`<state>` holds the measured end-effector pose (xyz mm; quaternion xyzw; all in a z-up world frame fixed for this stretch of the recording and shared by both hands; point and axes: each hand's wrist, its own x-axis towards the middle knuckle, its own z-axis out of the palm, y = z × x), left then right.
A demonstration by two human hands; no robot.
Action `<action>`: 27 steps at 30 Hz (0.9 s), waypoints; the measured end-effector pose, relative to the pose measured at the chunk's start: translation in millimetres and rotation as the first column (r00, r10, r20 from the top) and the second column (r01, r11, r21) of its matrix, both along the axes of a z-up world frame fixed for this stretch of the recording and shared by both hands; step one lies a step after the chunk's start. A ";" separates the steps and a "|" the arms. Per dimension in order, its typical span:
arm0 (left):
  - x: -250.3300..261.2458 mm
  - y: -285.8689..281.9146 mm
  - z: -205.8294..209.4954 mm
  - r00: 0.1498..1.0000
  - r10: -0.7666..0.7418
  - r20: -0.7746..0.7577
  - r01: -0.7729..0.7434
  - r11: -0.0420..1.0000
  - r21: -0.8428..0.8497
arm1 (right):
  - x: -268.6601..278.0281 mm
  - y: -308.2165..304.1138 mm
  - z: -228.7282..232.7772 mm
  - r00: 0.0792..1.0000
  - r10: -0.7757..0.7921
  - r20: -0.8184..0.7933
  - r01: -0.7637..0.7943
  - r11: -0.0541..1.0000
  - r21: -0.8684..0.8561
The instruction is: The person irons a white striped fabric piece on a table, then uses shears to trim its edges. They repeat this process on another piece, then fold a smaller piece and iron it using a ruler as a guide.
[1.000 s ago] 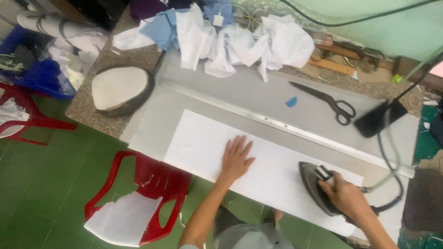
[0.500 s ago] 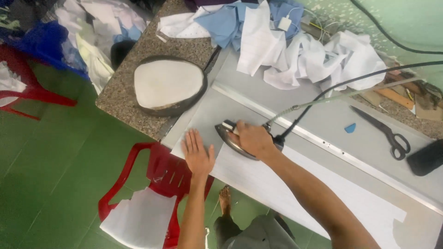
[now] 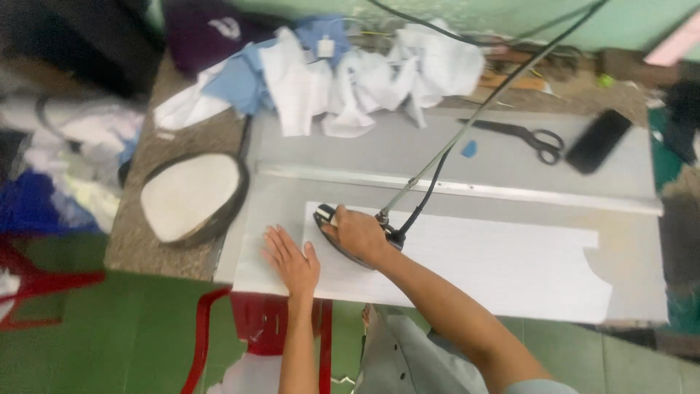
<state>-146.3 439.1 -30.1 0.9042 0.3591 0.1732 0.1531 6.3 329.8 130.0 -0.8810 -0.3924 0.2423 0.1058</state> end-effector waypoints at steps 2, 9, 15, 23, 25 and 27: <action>36.0 -29.0 16.6 0.988 -0.153 -0.006 0.152 0.987 -0.054 | 8.8 -48.8 7.6 0.997 -0.076 -0.033 0.076 0.997 0.006; 127.3 -121.4 49.1 0.735 -0.485 -0.474 0.439 0.873 -0.212 | 64.8 -233.2 20.9 0.881 -0.458 -0.122 0.445 0.888 -0.116; 134.6 -126.8 31.3 0.701 -0.430 -0.570 0.461 0.882 -0.098 | 121.2 -379.7 10.5 0.755 -0.653 -0.066 0.630 0.749 -0.204; 134.0 -129.6 13.5 0.766 -0.429 -0.478 0.453 0.889 -0.072 | 164.2 -475.2 2.4 0.772 -0.635 -0.029 0.612 0.755 -0.234; 131.8 -129.7 11.4 0.790 -0.442 -0.424 0.469 0.882 -0.044 | 166.5 -475.9 6.8 0.775 -0.628 -0.076 0.602 0.769 -0.213; 133.1 -131.5 10.7 0.786 -0.434 -0.440 0.461 0.886 -0.050 | 167.7 -479.5 2.6 0.791 -0.606 -0.082 0.577 0.784 -0.229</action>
